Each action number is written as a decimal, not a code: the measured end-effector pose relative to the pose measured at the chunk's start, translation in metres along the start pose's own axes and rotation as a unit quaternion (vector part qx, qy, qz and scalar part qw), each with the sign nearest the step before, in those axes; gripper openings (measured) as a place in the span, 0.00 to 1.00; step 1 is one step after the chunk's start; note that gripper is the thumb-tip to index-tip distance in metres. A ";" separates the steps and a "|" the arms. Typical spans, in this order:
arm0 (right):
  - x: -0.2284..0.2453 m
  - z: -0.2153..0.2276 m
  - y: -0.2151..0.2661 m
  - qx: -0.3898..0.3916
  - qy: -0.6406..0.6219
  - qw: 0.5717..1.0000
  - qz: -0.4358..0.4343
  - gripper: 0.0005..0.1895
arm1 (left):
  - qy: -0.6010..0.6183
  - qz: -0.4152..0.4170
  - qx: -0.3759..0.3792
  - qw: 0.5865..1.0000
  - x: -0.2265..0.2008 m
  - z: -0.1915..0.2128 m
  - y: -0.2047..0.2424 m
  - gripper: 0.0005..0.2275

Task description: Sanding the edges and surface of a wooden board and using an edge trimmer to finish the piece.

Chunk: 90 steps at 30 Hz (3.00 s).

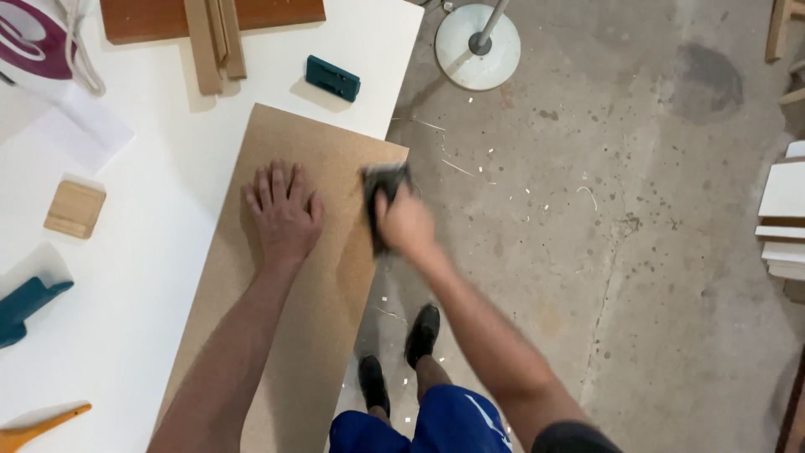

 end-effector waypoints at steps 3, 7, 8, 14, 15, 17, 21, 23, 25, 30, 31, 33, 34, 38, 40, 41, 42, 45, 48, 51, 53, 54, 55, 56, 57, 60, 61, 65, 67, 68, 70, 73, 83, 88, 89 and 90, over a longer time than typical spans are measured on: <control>-0.001 0.029 -0.060 -0.128 -0.066 0.989 0.023 0.23 | 0.013 0.000 -0.008 1.000 0.004 0.002 0.011 0.24; 0.013 -0.042 0.103 -0.039 -0.069 0.996 0.034 0.25 | 0.057 0.000 -0.036 0.998 0.006 0.000 0.000 0.22; 0.010 -0.078 0.175 0.033 -0.061 0.997 0.035 0.25 | 0.092 0.005 -0.037 0.995 0.012 -0.005 0.005 0.21; 0.010 -0.116 0.241 0.074 -0.036 0.996 0.021 0.27 | 0.339 0.043 -0.003 0.940 0.070 -0.041 0.063 0.25; 0.006 -0.106 0.212 0.084 -0.036 0.996 0.020 0.27 | 0.336 0.051 0.002 0.941 0.085 -0.023 0.112 0.25; 0.012 -0.075 0.144 -0.058 -0.088 0.993 0.055 0.25 | 0.316 -0.009 -0.001 0.949 0.109 0.015 0.188 0.22; -0.023 -0.077 0.074 -0.142 -0.058 0.981 0.120 0.27 | 0.232 -0.031 -0.018 0.972 0.172 0.034 0.378 0.19; -0.019 -0.079 0.101 -0.111 -0.097 0.980 0.137 0.28 | 0.111 -0.040 -0.020 0.993 0.214 0.021 0.474 0.23; -0.015 -0.108 0.145 -0.101 -0.090 0.982 0.135 0.28 | 0.082 -0.050 -0.037 0.995 0.236 0.041 0.546 0.24; -0.025 -0.180 0.289 -0.085 -0.081 0.984 0.135 0.26 | -0.006 -0.075 -0.097 0.992 0.258 0.021 0.632 0.26; -0.027 -0.200 0.320 -0.068 -0.074 0.987 0.123 0.26 | -0.013 -0.077 -0.121 0.990 0.261 0.016 0.637 0.25; -0.026 -0.224 0.365 -0.053 -0.068 0.988 0.126 0.27 | -0.027 -0.072 -0.154 0.985 0.254 0.022 0.625 0.24; -0.032 -0.243 0.396 -0.043 -0.064 0.990 0.120 0.27 | -0.011 -0.070 -0.135 0.988 0.249 0.034 0.630 0.23; -0.039 -0.306 0.503 -0.020 -0.035 0.995 0.094 0.27 | 0.007 -0.080 -0.123 0.989 0.244 0.040 0.634 0.21; -0.033 -0.333 0.565 -0.005 -0.022 0.996 0.081 0.27 | 0.013 -0.073 -0.103 0.992 0.243 0.044 0.641 0.21; -0.027 -0.345 0.593 0.010 -0.006 0.997 0.076 0.27 | 0.018 -0.061 -0.088 0.994 0.242 0.047 0.641 0.21; -0.027 -0.356 0.617 0.011 -0.008 0.997 0.073 0.27 | 0.018 -0.064 -0.085 0.994 0.244 0.046 0.643 0.21; -0.028 -0.388 0.694 0.028 -0.014 0.996 0.087 0.25 | 0.028 -0.062 -0.079 0.995 0.246 0.045 0.645 0.22; -0.038 -0.430 0.778 0.062 -0.051 0.993 0.082 0.24 | 0.035 -0.052 -0.048 0.997 0.246 0.046 0.649 0.22; -0.061 -0.490 0.847 0.118 -0.051 0.984 0.121 0.22 | 0.037 -0.049 -0.030 0.998 0.251 0.044 0.646 0.22; -0.078 -0.515 0.890 0.141 -0.142 0.970 0.141 0.20 | 0.038 -0.102 -0.125 0.986 0.255 0.037 0.650 0.23; -0.080 -0.510 0.889 0.137 -0.141 0.971 0.139 0.20 | 0.040 -0.105 -0.126 0.986 0.255 0.039 0.653 0.23; -0.083 -0.503 0.887 0.092 -0.206 0.969 0.101 0.19 | 0.036 -0.105 -0.123 0.986 0.255 0.040 0.654 0.23; -0.085 -0.495 0.883 0.045 -0.270 0.960 0.064 0.17 | 0.031 -0.105 -0.122 0.987 0.254 0.043 0.653 0.23; -0.094 -0.494 0.865 0.040 -0.270 0.960 0.065 0.17 | 0.032 -0.108 -0.125 0.986 0.254 0.043 0.652 0.23; -0.115 -0.493 0.822 -0.020 -0.480 0.877 -0.012 0.14 | 0.029 -0.112 -0.144 0.983 0.255 0.040 0.655 0.23; -0.117 -0.493 0.812 -0.030 -0.522 0.852 -0.003 0.14 | 0.025 -0.110 -0.144 0.983 0.255 0.038 0.655 0.23; -0.118 -0.503 0.776 -0.026 -0.542 0.839 0.041 0.13 | 0.034 -0.098 -0.110 0.989 0.251 0.049 0.655 0.24; -0.114 -0.511 0.772 -0.027 -0.518 0.854 0.035 0.13 | 0.022 -0.110 -0.137 0.984 0.254 0.047 0.657 0.23; -0.113 -0.513 0.767 -0.023 -0.493 0.870 0.023 0.14 | 0.011 -0.117 -0.158 0.980 0.254 0.046 0.654 0.23; -0.109 -0.500 0.755 -0.030 -0.489 0.871 0.016 0.14 | 0.010 -0.120 -0.149 0.982 0.250 0.052 0.653 0.24; -0.103 -0.472 0.712 -0.042 -0.466 0.884 0.007 0.17 | -0.006 -0.121 -0.129 0.984 0.248 0.054 0.650 0.26; -0.075 -0.305 0.447 -0.128 -0.363 0.923 -0.017 0.18 | -0.068 -0.129 -0.112 0.983 0.242 0.061 0.633 0.34; -0.043 -0.201 0.345 -0.119 -0.355 0.927 -0.029 0.19 | -0.087 -0.112 -0.103 0.984 0.250 0.042 0.627 0.36; -0.039 -0.184 0.323 -0.117 -0.359 0.925 -0.030 0.18 | -0.079 -0.113 -0.126 0.982 0.250 0.042 0.624 0.35; -0.038 -0.168 0.302 -0.121 -0.357 0.926 -0.028 0.18 | -0.076 -0.113 -0.130 0.982 0.251 0.038 0.624 0.35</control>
Point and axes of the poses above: each hand's wrist, its own y-axis away from the middle knuckle, its own z-axis out of the back of the hand, x = y × z, the point moved 1 cm from there along -y, towards the middle knuckle, and after that the axes turned 7 degrees about -y, right-handed, at the moved point
